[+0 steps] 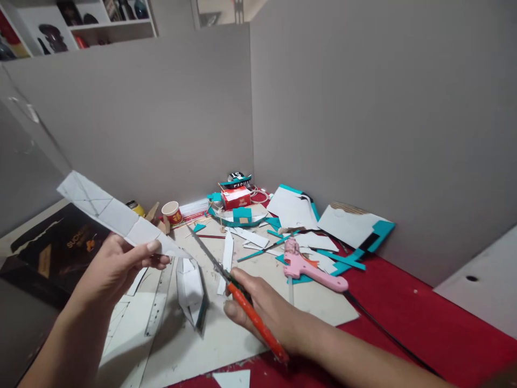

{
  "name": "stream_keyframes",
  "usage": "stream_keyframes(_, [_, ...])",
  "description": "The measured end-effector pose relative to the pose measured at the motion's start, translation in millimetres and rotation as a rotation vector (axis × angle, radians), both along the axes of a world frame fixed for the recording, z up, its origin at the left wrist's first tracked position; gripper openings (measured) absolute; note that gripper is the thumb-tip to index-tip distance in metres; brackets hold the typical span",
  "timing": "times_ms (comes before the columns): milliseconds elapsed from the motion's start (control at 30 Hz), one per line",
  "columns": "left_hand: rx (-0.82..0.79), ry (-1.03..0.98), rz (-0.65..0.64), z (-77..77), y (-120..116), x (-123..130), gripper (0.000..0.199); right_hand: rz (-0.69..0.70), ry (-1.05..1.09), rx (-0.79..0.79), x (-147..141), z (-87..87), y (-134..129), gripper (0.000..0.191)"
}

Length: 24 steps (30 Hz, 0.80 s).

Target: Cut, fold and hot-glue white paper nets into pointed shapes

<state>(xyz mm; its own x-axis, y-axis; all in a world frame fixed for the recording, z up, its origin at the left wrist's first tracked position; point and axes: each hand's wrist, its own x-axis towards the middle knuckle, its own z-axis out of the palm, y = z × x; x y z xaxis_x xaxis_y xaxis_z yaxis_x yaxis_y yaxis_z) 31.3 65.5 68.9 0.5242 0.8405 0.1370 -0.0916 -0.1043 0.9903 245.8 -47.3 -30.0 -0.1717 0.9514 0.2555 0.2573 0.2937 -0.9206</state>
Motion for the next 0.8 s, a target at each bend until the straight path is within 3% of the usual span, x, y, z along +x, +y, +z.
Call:
stream_keyframes(100, [0.043, -0.002, 0.028, 1.1, 0.9, -2.2, 0.010, 0.102, -0.106, -0.007, 1.0, 4.2, -1.6, 0.034])
stream_keyframes(233, [0.100, -0.003, 0.021, 0.3, 2.3, -1.8, 0.007, 0.121, -0.204, -0.046, -0.5, 6.1, -3.4, 0.035])
stream_keyframes(400, [0.130, 0.054, -0.028, -0.6, 4.7, -2.2, 0.009, 0.175, -0.194, -0.055, -2.7, 9.8, -3.5, 0.035])
stream_keyframes(800, [0.060, -0.003, -0.040, -0.5, 6.8, -1.7, 0.014, 0.146, -0.283, -0.024, -1.1, 1.7, -1.2, 0.031])
